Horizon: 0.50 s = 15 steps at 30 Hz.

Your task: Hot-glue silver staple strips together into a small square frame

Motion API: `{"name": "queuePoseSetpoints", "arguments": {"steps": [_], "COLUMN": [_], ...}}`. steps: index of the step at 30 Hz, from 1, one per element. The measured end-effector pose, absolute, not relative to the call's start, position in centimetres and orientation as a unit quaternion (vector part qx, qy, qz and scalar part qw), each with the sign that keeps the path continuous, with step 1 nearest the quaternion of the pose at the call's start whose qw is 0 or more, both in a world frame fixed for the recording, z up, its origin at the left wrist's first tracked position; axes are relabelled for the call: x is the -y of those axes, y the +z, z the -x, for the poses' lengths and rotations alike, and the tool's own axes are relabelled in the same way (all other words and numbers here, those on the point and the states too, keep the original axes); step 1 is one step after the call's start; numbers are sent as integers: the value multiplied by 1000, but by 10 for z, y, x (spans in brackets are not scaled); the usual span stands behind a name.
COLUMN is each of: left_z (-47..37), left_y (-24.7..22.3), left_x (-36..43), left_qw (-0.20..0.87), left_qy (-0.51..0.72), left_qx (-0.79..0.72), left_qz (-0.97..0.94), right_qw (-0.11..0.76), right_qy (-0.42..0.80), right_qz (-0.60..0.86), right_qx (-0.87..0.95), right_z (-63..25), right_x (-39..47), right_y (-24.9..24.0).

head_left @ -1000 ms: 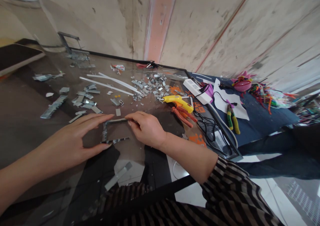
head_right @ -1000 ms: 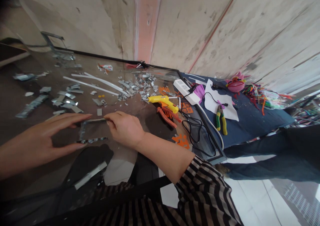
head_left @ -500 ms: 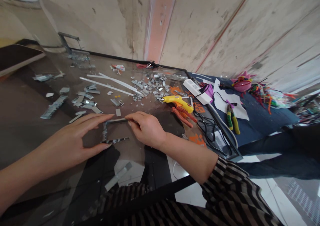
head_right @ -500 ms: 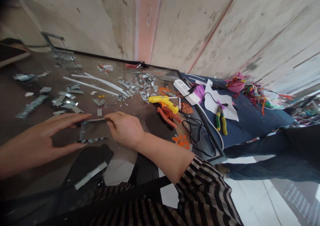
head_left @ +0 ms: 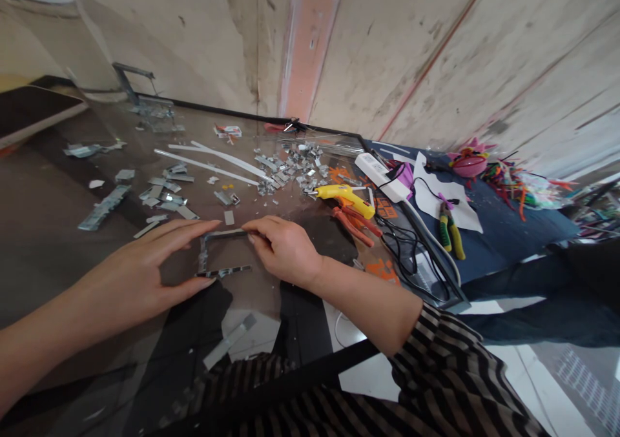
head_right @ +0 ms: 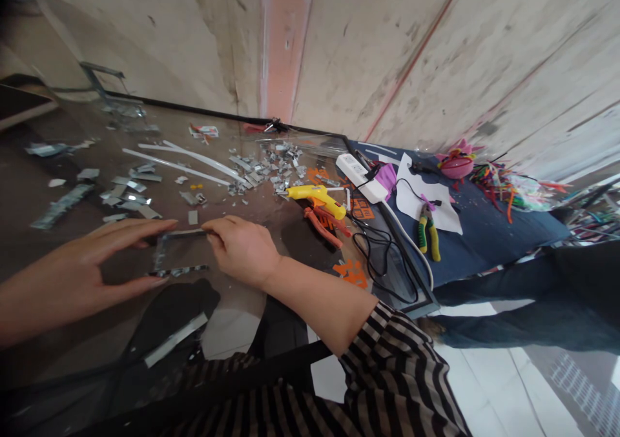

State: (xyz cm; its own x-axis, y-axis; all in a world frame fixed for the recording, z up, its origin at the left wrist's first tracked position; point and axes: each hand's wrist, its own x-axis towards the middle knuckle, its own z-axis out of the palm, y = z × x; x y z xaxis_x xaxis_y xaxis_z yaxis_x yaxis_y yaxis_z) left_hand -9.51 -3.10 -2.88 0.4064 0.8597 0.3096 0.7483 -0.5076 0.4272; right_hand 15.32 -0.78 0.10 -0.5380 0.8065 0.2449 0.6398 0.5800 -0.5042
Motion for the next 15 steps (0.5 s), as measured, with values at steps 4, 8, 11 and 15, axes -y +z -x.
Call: {"name": "queuePoseSetpoints", "arguments": {"steps": [4, 8, 11, 15], "left_z": [94, 95, 95, 95], "left_y": [-27, -27, -29, -30], "left_x": [32, 32, 31, 30], "left_qw": [113, 116, 129, 130], "left_qy": [254, 258, 246, 246], "left_qx": [-484, -484, -496, -498], "left_qz": [-830, -828, -823, -821], "right_qw": [230, 235, 238, 239], "right_qy": [180, 177, 174, 174], "right_qz": [423, 419, 416, 414], "right_qx": [858, 859, 860, 861], "right_z": [-153, -153, -153, -154], "right_x": [8, 8, 8, 7], "right_y": [1, 1, 0, 0]}}
